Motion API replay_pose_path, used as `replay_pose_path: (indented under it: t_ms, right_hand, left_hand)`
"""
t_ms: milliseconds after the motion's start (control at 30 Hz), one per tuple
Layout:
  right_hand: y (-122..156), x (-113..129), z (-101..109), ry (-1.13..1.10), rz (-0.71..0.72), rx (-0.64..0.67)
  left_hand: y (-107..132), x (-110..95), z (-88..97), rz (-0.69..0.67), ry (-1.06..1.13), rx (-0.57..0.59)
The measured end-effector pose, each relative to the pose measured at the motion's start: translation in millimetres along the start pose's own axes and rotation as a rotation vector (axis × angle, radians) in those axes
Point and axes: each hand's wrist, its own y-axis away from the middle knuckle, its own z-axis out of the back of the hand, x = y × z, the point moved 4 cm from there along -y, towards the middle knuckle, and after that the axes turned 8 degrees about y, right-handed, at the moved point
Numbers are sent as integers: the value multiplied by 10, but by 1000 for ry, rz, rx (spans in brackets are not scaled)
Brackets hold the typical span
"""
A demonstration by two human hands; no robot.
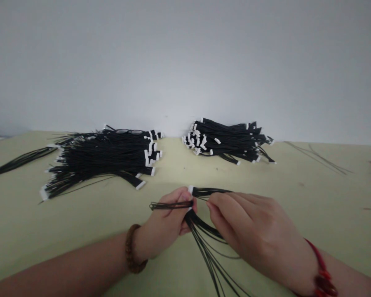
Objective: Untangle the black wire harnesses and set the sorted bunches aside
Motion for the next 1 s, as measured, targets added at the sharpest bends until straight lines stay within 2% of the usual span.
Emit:
replay_pose_path:
  t_ms: [167, 300, 400, 500, 533, 600, 700, 767, 833, 1000]
  right_hand:
    - [-7, 28, -40, -49, -16, 55]
    - [-18, 39, -82, -17, -7, 64]
    - [-46, 15, -33, 98, -51, 42]
    - [-52, 14, 125, 188, -108, -29]
    - [-43, 21, 164, 176, -127, -10]
    - [-1, 45, 152, 97, -159, 175]
    - [117, 82, -31, 14, -217, 632]
    - [148, 90, -142, -5, -245, 777]
    - [101, 84, -215, -75, -266, 745]
    - [-34, 39, -270, -316, -320, 471]
  left_hand:
    - [19, 29, -19, 30, -18, 62]
    - [1, 46, -4, 8, -95, 58]
    - [-32, 38, 26, -40, -122, 3]
    - [-66, 33, 74, -39, -173, -101]
    - [-75, 30, 86, -37, -183, -125]
    - [-88, 27, 99, -36, -157, -147]
    - [-90, 25, 105, -30, -111, -154]
    - [-82, 23, 108, -27, -137, -160]
    - [-74, 23, 106, -35, -172, -155]
    - [-66, 30, 85, -105, -197, -87]
